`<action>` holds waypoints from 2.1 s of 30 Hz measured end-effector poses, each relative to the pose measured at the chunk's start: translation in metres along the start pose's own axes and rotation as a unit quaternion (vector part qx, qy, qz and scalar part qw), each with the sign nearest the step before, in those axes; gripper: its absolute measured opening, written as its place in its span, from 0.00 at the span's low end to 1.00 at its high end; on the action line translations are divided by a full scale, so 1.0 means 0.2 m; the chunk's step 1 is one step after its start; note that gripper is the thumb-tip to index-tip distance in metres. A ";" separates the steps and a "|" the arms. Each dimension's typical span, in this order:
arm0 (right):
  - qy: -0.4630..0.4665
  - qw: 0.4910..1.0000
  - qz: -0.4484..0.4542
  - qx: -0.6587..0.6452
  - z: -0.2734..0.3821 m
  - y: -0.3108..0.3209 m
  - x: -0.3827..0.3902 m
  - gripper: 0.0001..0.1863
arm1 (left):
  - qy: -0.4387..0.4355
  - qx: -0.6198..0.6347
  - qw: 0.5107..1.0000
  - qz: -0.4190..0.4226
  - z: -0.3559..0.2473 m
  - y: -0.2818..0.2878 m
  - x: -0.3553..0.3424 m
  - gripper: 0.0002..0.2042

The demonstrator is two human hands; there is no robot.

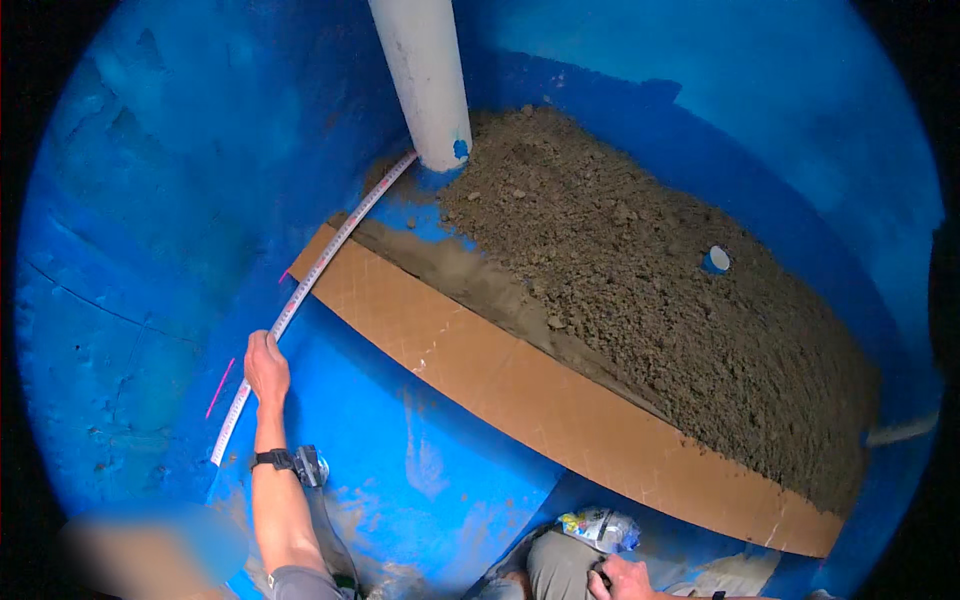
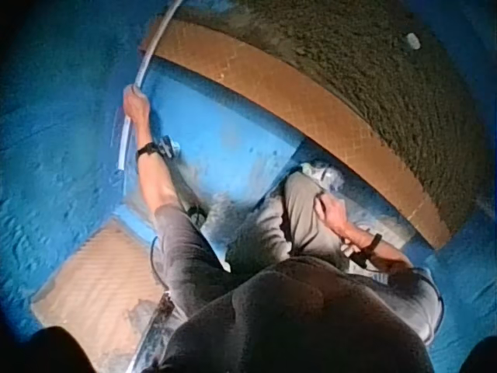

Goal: Using a tape measure and a laser level to check the level and depth of a prepared floor substrate during renovation.

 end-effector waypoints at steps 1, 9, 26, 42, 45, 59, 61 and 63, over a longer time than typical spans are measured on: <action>0.006 1.000 0.001 -0.005 0.01 0.02 -0.01 0.06 | -0.019 0.000 1.000 -0.002 -0.02 -0.01 -0.01 0.10; 0.020 0.997 0.052 -0.053 -0.02 -0.01 -0.05 0.04 | -0.036 -0.007 0.999 -0.030 -0.05 -0.09 -0.14 0.09; 0.080 0.992 -0.088 0.044 0.07 0.07 -0.07 0.02 | -0.024 -0.092 0.995 -0.026 0.07 -0.18 -0.21 0.05; 0.071 0.994 -0.077 0.009 0.08 0.08 -0.09 0.02 | -0.015 -0.092 0.996 -0.006 0.08 -0.14 -0.21 0.05; 0.070 0.994 -0.087 0.019 0.08 0.09 -0.09 0.02 | -0.011 -0.081 0.997 -0.012 0.07 -0.13 -0.22 0.05; 0.082 0.993 -0.082 0.021 0.05 0.07 -0.08 0.02 | 0.007 -0.079 0.997 -0.013 0.07 -0.16 -0.25 0.08; 0.086 0.993 -0.081 0.024 0.07 0.08 -0.08 0.02 | 0.016 -0.087 0.996 -0.006 0.07 -0.15 -0.24 0.09; 0.089 0.992 -0.082 0.026 0.10 0.10 -0.09 0.02 | 0.003 -0.099 0.994 -0.053 0.02 -0.10 -0.24 0.12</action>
Point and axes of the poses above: each hand's wrist, its own x-axis away from the middle knuckle, its own y-axis out of the back of the hand, z = x × y, the point moved 8 cm from there along -x, towards the middle knuckle, and after that the axes turned 11 degrees about x, right-handed, at the moved point
